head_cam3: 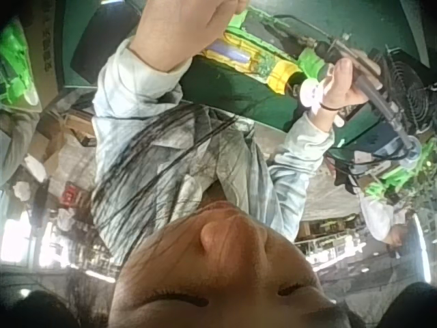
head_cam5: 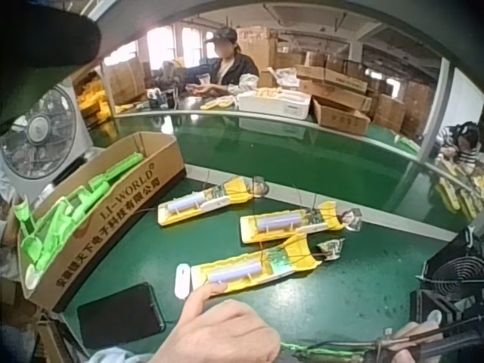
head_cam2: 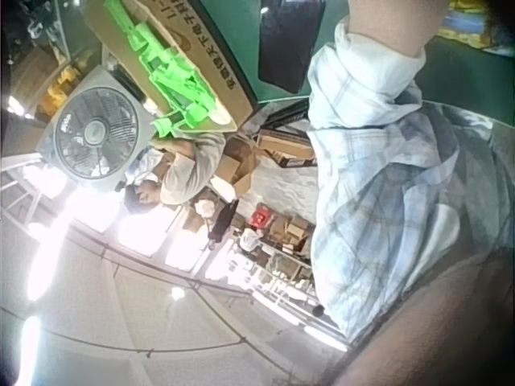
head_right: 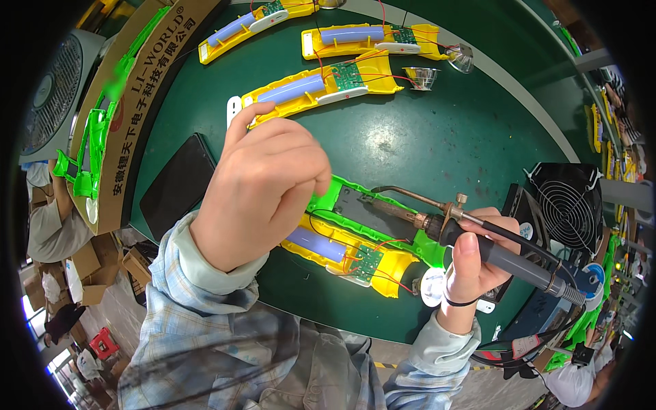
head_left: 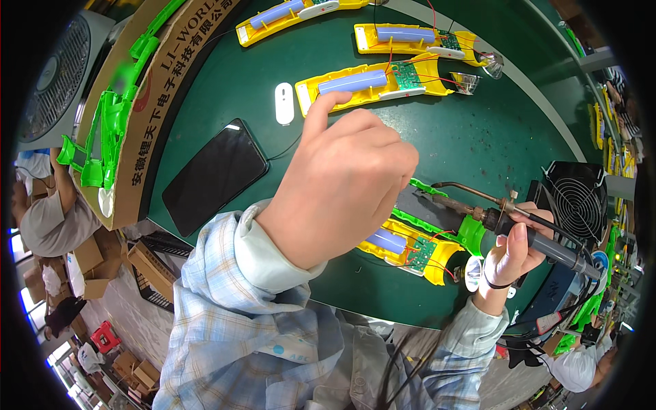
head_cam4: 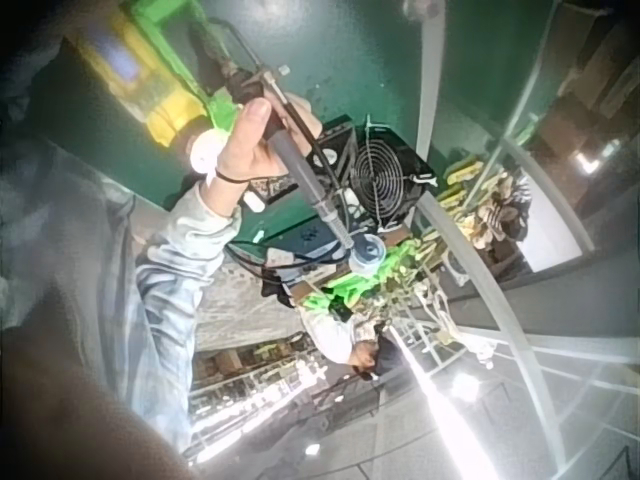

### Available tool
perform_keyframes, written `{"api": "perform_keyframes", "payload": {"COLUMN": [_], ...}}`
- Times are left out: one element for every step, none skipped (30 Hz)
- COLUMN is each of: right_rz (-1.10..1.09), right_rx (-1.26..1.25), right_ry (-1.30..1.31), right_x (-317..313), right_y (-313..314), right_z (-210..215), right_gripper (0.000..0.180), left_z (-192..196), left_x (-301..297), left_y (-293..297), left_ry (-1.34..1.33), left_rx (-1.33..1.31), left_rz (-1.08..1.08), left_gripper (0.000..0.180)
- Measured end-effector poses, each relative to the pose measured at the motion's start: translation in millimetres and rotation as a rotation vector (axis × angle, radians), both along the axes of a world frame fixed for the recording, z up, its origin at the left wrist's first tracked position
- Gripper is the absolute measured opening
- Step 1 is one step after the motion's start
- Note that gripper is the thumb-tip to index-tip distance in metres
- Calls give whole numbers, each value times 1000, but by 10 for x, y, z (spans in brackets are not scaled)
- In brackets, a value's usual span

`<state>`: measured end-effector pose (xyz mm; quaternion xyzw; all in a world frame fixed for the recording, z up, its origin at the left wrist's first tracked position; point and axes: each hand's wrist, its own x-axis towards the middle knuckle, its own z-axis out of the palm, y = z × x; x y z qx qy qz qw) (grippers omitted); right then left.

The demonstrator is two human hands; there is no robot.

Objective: The person solders wires onto circuit boards and components inside flashlight casings using a soldering iron, fits casing pieces together by hand, and places the assembled flashlights onto the upper conveyor table.

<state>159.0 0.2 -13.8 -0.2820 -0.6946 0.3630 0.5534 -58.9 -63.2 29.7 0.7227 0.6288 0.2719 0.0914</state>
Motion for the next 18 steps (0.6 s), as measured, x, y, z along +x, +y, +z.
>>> {"api": "perform_keyframes", "payload": {"right_rz": [-1,-2,-10,-19,-21,-46,-70,-70,-119,-166,-251,-275,-236,-187,-167,-168,-150,-135], "right_rx": [-19,-19,-14,-8,-3,2,9,22,13,8,3,-10,-80,-148,-133,-96,-79,-61], "right_ry": [5,4,-6,-16,-15,4,23,28,23,21,37,75,136,197,191,180,185,194], "right_x": [8,22,40,59,75,79,86,99,135,156,151,114,119,136,147,231,255,254], "right_y": [0,12,24,41,64,83,111,150,174,200,223,225,234,214,235,264,281,282], "right_z": [0,-3,4,13,27,32,49,78,98,128,141,127,114,101,23,13,-49,-62], "right_gripper": [14,14,14,14,14,14,14,14,13,13,12,11,10,9,10,11,12,13], "left_z": [36,32,35,40,27,-12,-41,-53,-86,-88,-49,-14,-14,-16,-62,-105,-166,-187], "left_x": [-15,-21,-29,-28,-10,10,20,16,19,13,-15,-42,-50,-72,-60,34,127,207], "left_y": [3,10,16,34,71,105,141,174,196,218,226,186,181,170,132,147,129,110], "left_ry": [50,49,31,13,14,-70,-154,-150,-180,-208,-229,-211,-238,-258,-289,-325,-248,-170], "left_rx": [-64,-64,-44,-24,-19,75,173,186,166,150,43,72,34,-1,-17,-16,-32,-53], "left_rz": [-45,-46,-54,-62,-64,-33,-3,-5,-21,-36,-59,-39,-136,-228,-262,-320,-315,-308], "left_gripper": [12,12,11,11,11,10,9,9,9,10,16,16,17,19,20,21,22,24]}}
